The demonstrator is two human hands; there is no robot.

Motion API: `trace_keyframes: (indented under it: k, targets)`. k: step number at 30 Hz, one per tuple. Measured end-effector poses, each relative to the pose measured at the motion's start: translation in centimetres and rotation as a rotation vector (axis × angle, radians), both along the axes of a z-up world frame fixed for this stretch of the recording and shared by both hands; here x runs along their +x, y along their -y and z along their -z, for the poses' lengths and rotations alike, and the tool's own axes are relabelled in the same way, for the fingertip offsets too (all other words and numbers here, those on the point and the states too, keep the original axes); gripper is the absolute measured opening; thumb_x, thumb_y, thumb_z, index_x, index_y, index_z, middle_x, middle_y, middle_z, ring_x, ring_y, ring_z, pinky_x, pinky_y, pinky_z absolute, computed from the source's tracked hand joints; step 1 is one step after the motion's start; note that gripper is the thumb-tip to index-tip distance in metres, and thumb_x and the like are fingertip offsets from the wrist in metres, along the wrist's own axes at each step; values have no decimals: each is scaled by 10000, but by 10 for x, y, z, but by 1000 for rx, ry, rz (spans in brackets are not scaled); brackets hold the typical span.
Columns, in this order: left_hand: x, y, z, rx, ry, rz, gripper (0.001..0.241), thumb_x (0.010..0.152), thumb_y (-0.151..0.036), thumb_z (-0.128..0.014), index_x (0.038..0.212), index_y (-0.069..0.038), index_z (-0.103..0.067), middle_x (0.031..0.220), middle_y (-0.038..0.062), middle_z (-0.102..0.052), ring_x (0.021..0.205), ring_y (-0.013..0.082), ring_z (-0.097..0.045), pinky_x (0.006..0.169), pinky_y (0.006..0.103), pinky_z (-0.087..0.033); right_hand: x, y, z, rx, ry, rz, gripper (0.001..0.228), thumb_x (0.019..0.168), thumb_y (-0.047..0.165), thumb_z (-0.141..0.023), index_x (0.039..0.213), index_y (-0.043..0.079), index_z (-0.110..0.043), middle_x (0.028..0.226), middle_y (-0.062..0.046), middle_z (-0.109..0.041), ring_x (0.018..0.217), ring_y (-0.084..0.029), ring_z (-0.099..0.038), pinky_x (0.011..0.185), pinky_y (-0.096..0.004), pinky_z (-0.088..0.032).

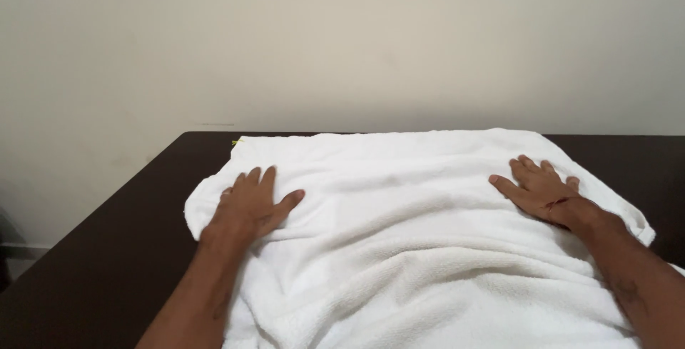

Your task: The person unfolds a white towel on a dark table and smooths it out. They then fold the towel in half lengthwise and proceed to fold it into thirds, creating a neat rectangular stack.

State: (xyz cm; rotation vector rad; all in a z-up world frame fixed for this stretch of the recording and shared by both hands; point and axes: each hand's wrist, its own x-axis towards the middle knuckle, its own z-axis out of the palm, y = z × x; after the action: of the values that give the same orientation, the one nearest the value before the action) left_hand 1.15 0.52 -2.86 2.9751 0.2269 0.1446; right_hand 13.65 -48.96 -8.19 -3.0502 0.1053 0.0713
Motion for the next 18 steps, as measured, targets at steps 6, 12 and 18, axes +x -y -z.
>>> trace_keyframes:
  k: [6, 12, 18]
  targets:
    - [7, -6, 0, 25, -123, -68, 1099, 832, -898, -317, 1616, -129, -272, 1699, 115, -215, 1565, 323, -201, 1221, 617, -257, 6, 3, 3, -46, -12, 26, 991, 837, 853, -249, 1650, 298, -143, 1747, 40, -47, 1605, -276, -55, 1242, -685, -119]
    - [31, -11, 0, 62, -217, -126, 1175, 781, -953, -300, 1643, -156, -236, 1723, 105, -172, 1575, 356, -177, 1220, 578, -271, 3, 0, -1, -39, -40, 16, 985, 846, 854, -223, 1653, 301, -114, 1748, 46, -19, 1610, -255, -27, 1259, -659, -86]
    - [39, -27, 12, 121, -183, -119, 1147, 804, -949, -212, 1647, -175, -139, 1731, 93, -64, 1586, 332, -96, 1241, 549, -208, 1, -8, -5, -92, -9, -34, 1002, 849, 869, -217, 1649, 280, -85, 1744, 47, 3, 1599, -241, -33, 1268, -614, -79]
